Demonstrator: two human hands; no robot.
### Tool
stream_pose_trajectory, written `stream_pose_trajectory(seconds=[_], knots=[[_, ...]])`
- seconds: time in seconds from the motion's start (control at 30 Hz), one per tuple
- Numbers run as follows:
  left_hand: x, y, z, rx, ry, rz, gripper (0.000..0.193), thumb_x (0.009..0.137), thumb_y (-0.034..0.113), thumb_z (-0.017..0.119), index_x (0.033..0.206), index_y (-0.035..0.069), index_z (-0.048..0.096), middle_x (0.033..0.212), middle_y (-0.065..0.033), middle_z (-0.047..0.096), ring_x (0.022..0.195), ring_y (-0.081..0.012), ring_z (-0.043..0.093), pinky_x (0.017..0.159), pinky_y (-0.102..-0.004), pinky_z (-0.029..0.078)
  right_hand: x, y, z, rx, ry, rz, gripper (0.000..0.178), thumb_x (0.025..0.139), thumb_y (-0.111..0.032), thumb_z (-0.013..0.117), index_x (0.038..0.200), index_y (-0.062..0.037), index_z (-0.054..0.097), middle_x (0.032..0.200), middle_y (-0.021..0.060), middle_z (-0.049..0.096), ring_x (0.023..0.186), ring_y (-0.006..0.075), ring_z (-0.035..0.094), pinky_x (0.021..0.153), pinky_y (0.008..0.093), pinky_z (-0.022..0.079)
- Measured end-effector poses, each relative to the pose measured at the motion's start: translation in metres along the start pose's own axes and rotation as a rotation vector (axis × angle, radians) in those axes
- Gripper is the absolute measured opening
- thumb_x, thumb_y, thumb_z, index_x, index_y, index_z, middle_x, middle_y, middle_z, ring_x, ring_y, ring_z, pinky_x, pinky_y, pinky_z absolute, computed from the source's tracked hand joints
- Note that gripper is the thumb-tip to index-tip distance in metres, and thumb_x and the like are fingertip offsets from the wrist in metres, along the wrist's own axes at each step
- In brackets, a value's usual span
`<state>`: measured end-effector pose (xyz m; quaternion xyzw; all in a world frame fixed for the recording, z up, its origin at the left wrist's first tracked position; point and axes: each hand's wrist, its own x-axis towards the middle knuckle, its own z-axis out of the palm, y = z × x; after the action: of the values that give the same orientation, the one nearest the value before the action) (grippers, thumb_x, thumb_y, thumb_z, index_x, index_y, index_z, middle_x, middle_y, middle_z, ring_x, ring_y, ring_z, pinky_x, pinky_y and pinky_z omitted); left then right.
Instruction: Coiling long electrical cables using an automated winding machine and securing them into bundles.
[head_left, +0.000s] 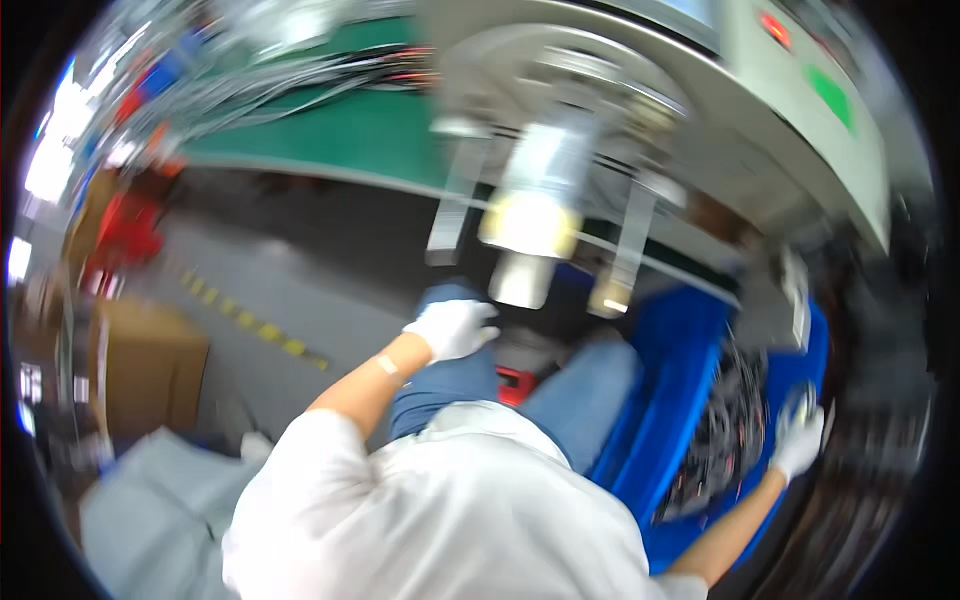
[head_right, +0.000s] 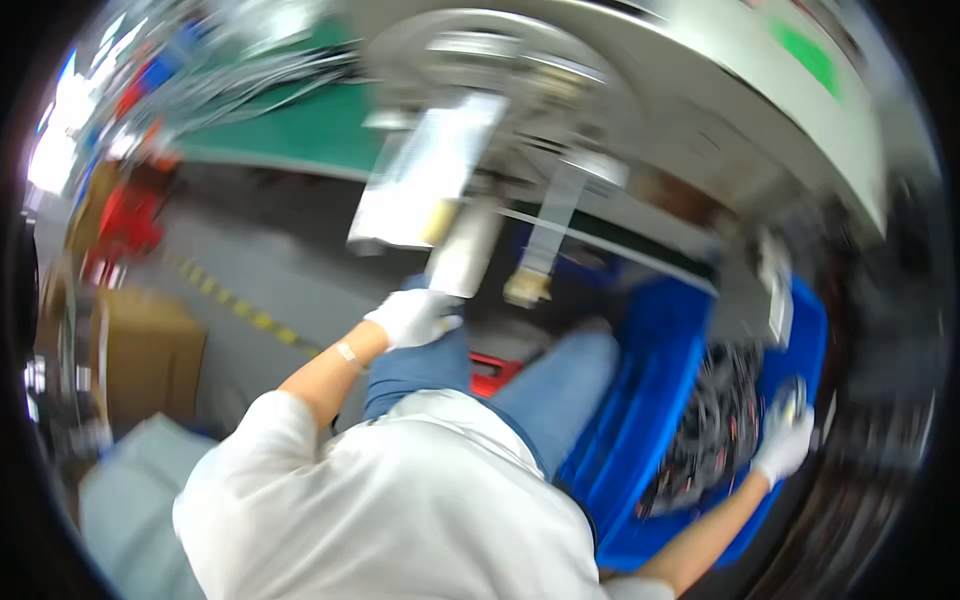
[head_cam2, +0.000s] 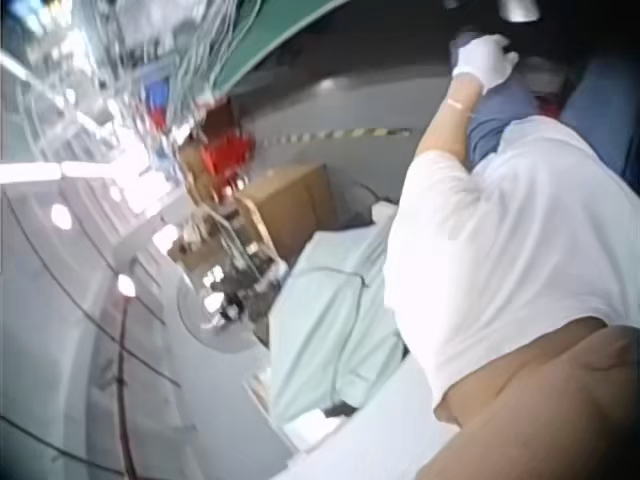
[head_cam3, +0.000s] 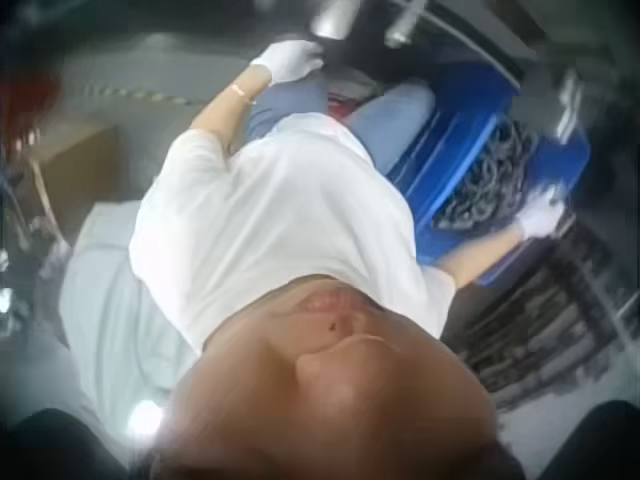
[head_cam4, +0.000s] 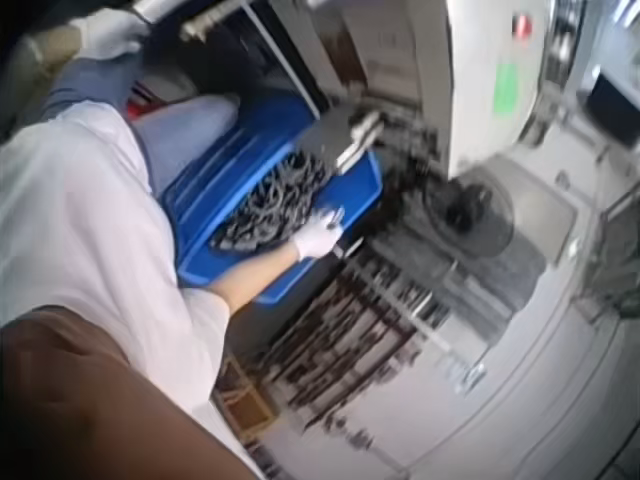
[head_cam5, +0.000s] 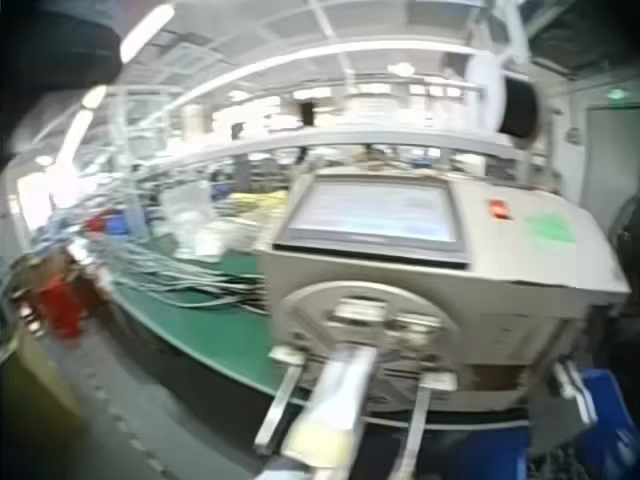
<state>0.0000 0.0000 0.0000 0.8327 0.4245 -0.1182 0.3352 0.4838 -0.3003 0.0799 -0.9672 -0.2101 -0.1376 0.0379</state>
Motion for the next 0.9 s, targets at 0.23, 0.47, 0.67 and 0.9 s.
stream_pose_trajectory(seconds=[0.23,0.47,0.67,0.9], knots=[[-0.002,-0.143,-0.018,-0.345,0.761,-0.224,0.04,0.084,0.027,0.055,0.114,0.002,0.062,0.111,-0.017,0.064,0.105,-0.0291,0.061,0.091,-0.0357,0.047,0.025,-0.019,0.159,0.231,-0.13,-0.3,0.037,0.09,-0.025,0.06,0.108,0.0079,0.057,0.098,0.0239,0.065,0.09,0.0375,0.061,0.082,0.0394,0.046],[-0.032,-0.347,-0.084,-1.551,1.263,-0.662,0.022,0.084,0.019,0.06,0.104,0.009,0.062,0.093,-0.0071,0.06,0.067,-0.0181,0.056,0.055,-0.0342,0.049,-0.034,-0.066,0.153,0.557,-0.448,-0.233,0.02,0.087,-0.009,0.059,0.102,0.0033,0.061,0.09,0.0148,0.067,0.082,0.0247,0.064,0.077,0.0338,0.049],[-0.045,-0.429,-0.109,-1.559,1.383,-0.914,0.024,0.083,0.02,0.062,0.103,0.009,0.063,0.087,-0.0086,0.058,0.06,-0.0192,0.054,0.052,-0.0361,0.048,-0.164,-0.197,0.089,0.54,-0.483,-0.674,0.024,0.09,-0.022,0.057,0.096,-0.0043,0.072,0.09,0.0167,0.07,0.083,0.0228,0.069,0.073,0.0317,0.054],[-0.055,-0.547,-0.153,-1.251,1.557,-1.006,0.044,0.08,0.026,0.065,0.112,-0.004,0.058,0.107,-0.0182,0.061,0.085,-0.0297,0.059,0.078,-0.0402,0.049,-0.246,-0.429,0.0,0.819,-0.477,-1.377,0.036,0.071,-0.001,0.067,0.107,-0.0029,0.062,0.111,0.0162,0.061,0.103,0.0356,0.058,0.091,0.043,0.046]])
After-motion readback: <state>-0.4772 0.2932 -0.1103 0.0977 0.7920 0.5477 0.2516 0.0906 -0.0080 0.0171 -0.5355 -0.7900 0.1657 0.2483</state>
